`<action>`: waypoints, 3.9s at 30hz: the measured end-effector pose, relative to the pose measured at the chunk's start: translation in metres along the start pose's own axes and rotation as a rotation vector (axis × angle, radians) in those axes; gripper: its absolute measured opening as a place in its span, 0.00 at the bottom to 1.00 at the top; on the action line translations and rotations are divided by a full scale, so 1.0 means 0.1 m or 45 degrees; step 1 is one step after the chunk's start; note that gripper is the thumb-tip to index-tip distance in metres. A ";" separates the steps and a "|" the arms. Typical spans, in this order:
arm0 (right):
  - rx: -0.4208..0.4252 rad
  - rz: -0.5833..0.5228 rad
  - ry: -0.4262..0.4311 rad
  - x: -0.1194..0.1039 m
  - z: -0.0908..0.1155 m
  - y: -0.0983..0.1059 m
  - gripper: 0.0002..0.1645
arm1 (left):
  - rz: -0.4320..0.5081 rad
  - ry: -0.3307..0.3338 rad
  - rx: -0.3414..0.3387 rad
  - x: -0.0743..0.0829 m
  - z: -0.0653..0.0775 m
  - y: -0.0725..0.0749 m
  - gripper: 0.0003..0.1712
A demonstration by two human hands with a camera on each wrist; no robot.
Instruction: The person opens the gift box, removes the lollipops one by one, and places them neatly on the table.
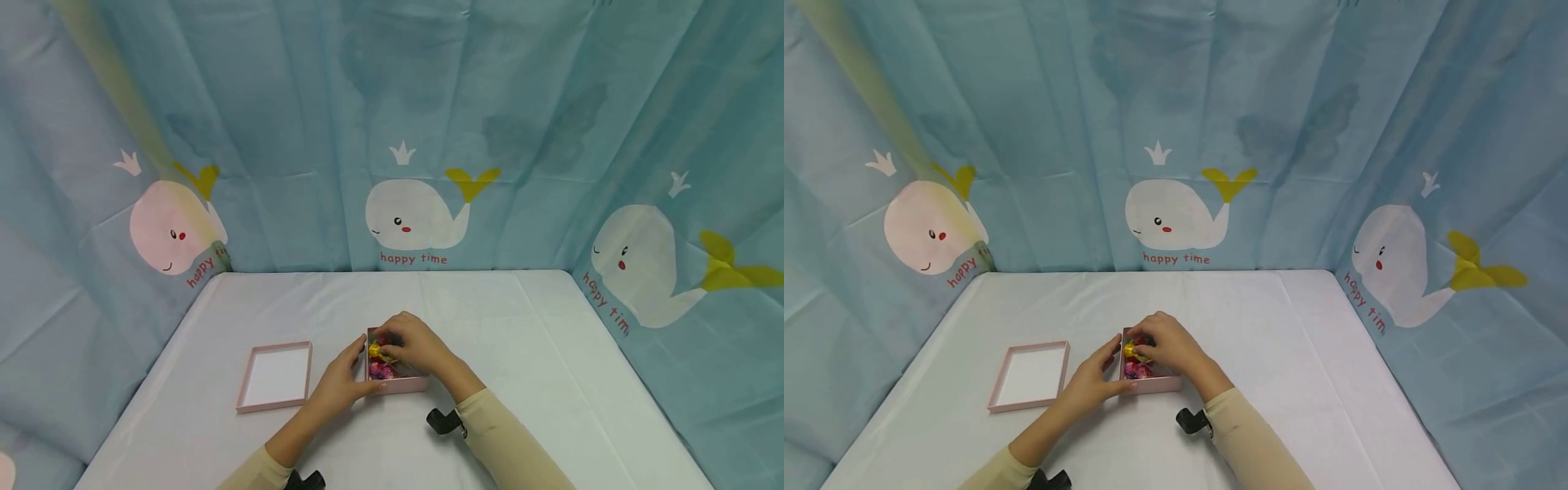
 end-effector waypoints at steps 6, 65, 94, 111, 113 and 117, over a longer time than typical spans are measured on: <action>0.027 0.060 0.003 0.03 -0.01 -0.04 0.16 | 0.022 -0.007 -0.009 -0.01 -0.03 0.00 0.61; -0.056 0.201 -0.022 0.11 -0.26 -0.16 0.11 | 0.170 0.009 0.025 -0.11 -0.03 0.04 0.55; 0.313 0.018 0.044 0.09 -0.02 0.19 0.13 | 0.275 0.000 0.085 -0.10 0.09 -0.06 0.53; 0.583 -0.111 -0.029 0.12 0.22 0.57 0.13 | 0.242 0.018 0.085 -0.10 0.10 -0.05 0.52; 0.588 -0.129 -0.048 0.14 0.24 0.60 0.13 | 0.241 0.015 0.088 -0.10 0.11 -0.05 0.52; 0.584 -0.160 -0.096 0.22 0.29 0.64 0.14 | 0.247 0.016 0.091 -0.10 0.11 -0.04 0.51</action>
Point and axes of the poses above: each hand's wrist, its own z-axis away from the middle knuckle, its own y-axis out of the back of the hand, x = y × z, the point moved 8 cm from there along -z, towards the middle knuckle, and after that the axes turned 7 degrees about -y, right-handed, at the moved point
